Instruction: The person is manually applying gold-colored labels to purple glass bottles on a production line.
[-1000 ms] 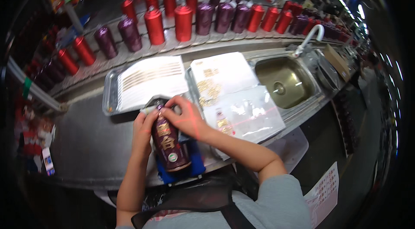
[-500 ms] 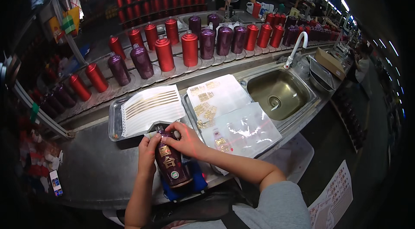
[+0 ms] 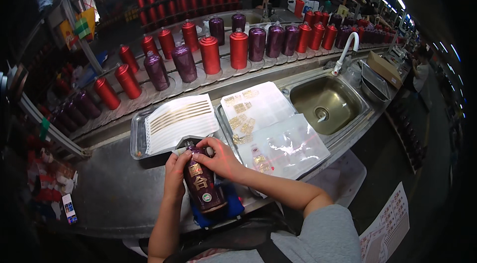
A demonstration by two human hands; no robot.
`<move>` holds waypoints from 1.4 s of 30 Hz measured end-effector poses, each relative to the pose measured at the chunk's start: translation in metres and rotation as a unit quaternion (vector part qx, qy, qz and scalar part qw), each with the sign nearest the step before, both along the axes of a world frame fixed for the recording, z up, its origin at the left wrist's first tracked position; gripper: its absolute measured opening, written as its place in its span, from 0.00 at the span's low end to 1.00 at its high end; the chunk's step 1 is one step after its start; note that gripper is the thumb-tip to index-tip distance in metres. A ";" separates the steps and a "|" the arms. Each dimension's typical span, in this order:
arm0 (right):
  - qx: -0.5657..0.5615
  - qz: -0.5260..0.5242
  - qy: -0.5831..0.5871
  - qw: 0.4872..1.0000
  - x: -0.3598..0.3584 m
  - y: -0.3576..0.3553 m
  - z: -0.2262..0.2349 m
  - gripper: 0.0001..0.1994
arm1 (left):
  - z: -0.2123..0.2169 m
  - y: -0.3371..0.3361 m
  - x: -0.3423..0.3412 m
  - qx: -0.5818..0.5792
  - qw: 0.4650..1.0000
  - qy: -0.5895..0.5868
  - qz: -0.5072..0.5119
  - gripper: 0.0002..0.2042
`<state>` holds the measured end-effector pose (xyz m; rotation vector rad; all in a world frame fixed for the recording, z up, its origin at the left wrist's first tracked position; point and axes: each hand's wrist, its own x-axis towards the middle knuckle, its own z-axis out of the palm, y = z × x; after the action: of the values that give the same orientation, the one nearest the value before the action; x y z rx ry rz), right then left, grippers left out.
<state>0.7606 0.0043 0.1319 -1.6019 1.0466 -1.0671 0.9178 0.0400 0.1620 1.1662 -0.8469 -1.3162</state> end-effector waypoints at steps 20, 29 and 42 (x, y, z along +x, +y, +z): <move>0.121 0.039 -0.092 0.988 -0.020 0.021 0.001 0.20 | -0.011 0.040 0.004 0.012 0.996 0.087 0.015 0.22; 0.183 0.028 -0.085 0.979 -0.009 0.029 0.011 0.24 | -0.021 0.044 0.001 -0.024 0.996 0.082 0.016 0.28; 0.150 0.016 -0.127 0.980 -0.002 0.032 0.012 0.27 | -0.022 0.042 0.000 -0.023 0.997 0.068 0.011 0.31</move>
<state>0.7588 0.0365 0.1439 -1.2023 0.9553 -1.0081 0.9179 0.0820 0.1403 1.0349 -0.7593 -1.3344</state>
